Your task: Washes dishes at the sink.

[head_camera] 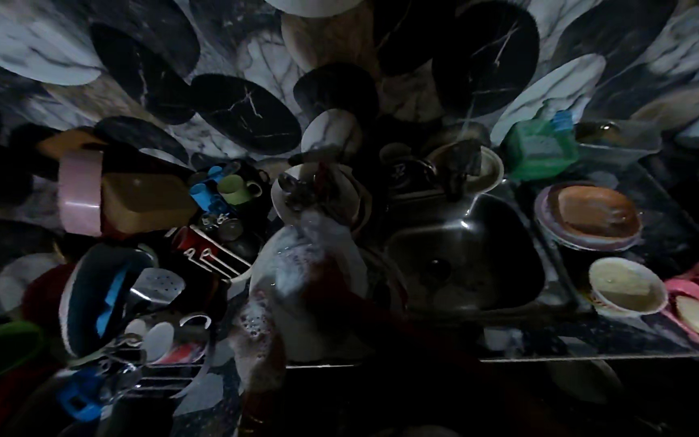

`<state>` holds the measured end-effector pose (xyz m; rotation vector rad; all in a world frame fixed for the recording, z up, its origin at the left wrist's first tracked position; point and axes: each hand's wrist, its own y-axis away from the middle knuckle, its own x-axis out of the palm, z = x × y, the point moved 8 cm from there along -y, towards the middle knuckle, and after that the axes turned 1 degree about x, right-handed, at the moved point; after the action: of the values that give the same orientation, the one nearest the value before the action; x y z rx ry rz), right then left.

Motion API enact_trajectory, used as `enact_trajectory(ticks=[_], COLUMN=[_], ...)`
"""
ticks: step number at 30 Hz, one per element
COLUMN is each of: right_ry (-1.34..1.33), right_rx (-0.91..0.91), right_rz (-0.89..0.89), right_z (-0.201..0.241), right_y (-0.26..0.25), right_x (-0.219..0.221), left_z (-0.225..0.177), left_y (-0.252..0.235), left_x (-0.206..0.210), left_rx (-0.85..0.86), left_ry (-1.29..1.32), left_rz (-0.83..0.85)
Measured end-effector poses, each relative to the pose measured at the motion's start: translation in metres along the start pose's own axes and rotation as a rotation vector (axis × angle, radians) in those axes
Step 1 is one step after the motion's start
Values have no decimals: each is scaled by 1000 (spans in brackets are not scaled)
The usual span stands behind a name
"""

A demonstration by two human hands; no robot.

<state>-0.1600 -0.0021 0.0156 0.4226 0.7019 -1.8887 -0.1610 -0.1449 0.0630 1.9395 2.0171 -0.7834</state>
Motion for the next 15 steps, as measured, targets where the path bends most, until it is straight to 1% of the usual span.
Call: enact_trajectory(ticks=[1,2,3,4,5,6,8,9,11,12,13,14,15], right_ry=[-11,-33,-2,70,143,197,208,192,113,83,56,72,110], right_rx=[-114,-146,-138,-107,-49,-3,139,140,-15,-101,-128,-125,-85], right_rz=[-57,65,256,434,560,575,489,359,44,-2,119,324,518], right_z=[17,30,34,28,14,-4,-33,-33,-12,4,19,25,22], right_y=[6,18,31,42,45,42,21,8,-7,-3,9,23,37], right_x=[0,4,11,19,23,22,8,0,-11,-8,-3,6,13], left_z=[2,7,13,17,17,17,15,16,17,22,30,37,36], left_y=[0,0,-3,-8,-13,-14,-6,-1,4,4,1,-3,-8], left_x=[2,0,-6,-13,-19,-22,-14,-5,13,17,16,12,5], left_rx=[-6,-22,-23,12,54,72,11,-31,-78,-81,-77,-60,-28], left_ry=[19,59,96,118,121,94,21,2,8,36,82,130,156], left_rz=[10,11,-9,-47,-74,-90,-51,-5,48,46,47,35,-7])
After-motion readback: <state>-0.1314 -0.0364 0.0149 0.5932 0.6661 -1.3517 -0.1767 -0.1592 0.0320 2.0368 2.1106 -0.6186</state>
